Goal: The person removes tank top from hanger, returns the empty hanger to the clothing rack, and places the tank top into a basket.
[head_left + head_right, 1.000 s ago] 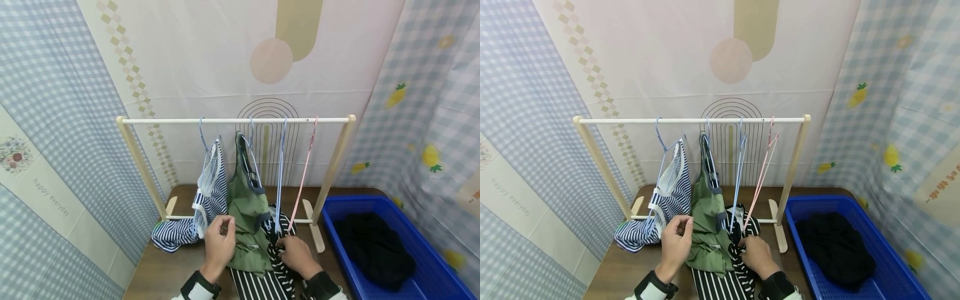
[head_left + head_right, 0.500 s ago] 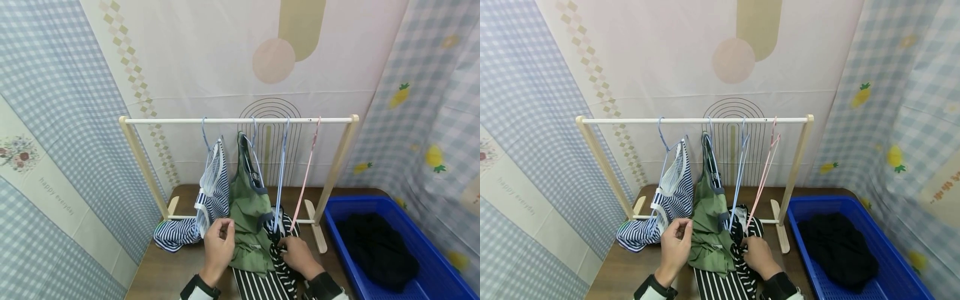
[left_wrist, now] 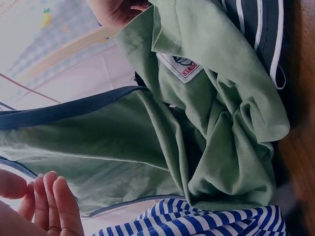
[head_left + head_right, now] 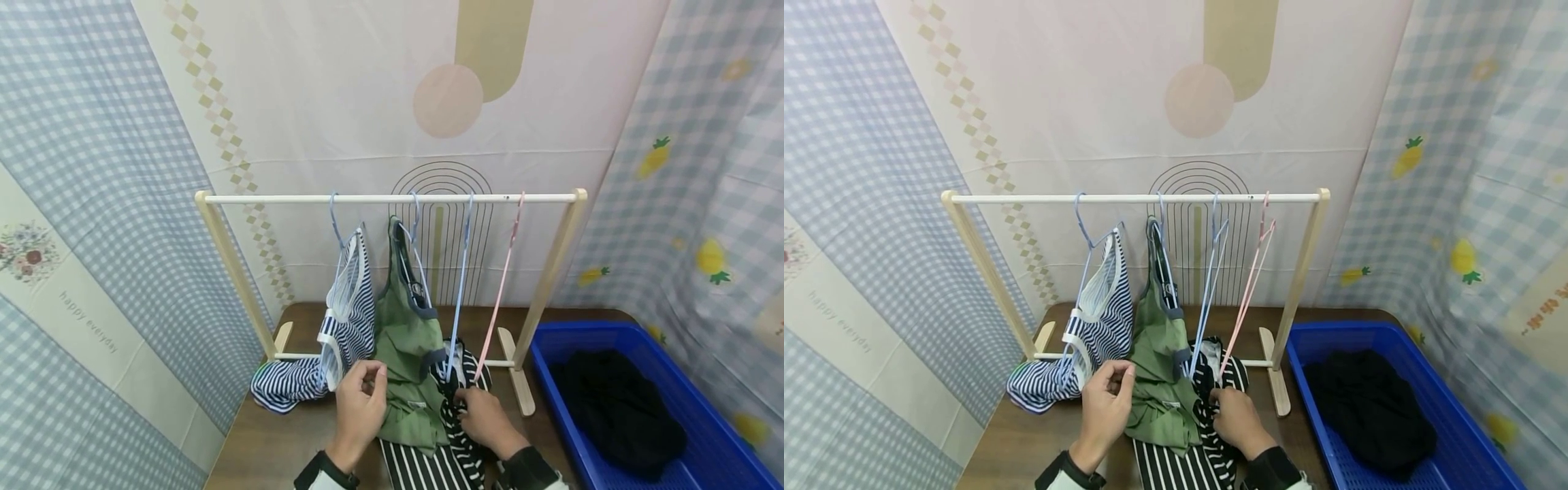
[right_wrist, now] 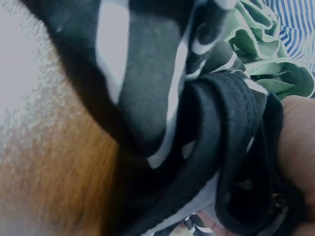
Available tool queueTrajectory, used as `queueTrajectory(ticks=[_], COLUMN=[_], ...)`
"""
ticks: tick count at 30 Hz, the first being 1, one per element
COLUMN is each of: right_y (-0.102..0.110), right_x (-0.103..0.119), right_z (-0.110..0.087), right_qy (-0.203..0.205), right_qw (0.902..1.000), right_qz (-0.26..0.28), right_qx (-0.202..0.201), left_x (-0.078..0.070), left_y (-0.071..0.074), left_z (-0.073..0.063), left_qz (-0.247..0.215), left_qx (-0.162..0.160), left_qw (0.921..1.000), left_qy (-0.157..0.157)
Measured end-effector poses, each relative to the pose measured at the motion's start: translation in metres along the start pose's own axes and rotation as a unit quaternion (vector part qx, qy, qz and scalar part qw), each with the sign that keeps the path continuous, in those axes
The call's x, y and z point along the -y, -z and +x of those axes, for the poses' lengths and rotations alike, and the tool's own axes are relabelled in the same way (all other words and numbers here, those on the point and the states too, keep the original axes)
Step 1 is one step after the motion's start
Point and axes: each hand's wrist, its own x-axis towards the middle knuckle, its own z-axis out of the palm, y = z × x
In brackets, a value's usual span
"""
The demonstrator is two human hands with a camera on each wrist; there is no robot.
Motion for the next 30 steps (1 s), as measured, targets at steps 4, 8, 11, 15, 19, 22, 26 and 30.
queueTrajectory(ticks=[4,8,11,15,19,22,26,30], right_y=[-0.002,-0.004,-0.005,-0.007,-0.010,-0.009,-0.008,-0.008], right_x=[0.001,0.001,0.001,0.000,0.000,-0.002,-0.004,-0.006], right_z=[0.000,0.000,-0.002,-0.004,-0.008,-0.011,-0.012,-0.011], right_qy=[-0.002,-0.010,-0.012,-0.004,0.009,0.014,0.016,0.008], right_qw=[1.0000,0.9999,0.9998,0.9998,0.9994,0.9989,0.9983,0.9982], right_qz=[0.006,0.011,0.015,0.016,0.015,0.016,0.018,0.029], right_qx=[0.002,0.006,0.003,-0.010,-0.029,-0.043,-0.053,-0.052], left_x=[0.002,0.004,0.006,0.008,0.007,0.007,0.008,0.009], left_y=[0.001,0.003,0.005,0.007,0.007,0.006,0.004,0.005], left_z=[0.000,-0.001,-0.001,-0.001,-0.001,-0.002,-0.003,-0.003], left_qz=[0.004,0.007,0.008,0.008,0.002,-0.002,-0.006,-0.008], left_qx=[-0.002,0.001,-0.002,-0.010,-0.006,0.000,0.002,-0.001], left_qw=[1.0000,1.0000,1.0000,0.9999,1.0000,0.9999,0.9999,1.0000], left_qy=[-0.001,0.005,0.000,-0.012,0.004,0.017,0.010,0.001])
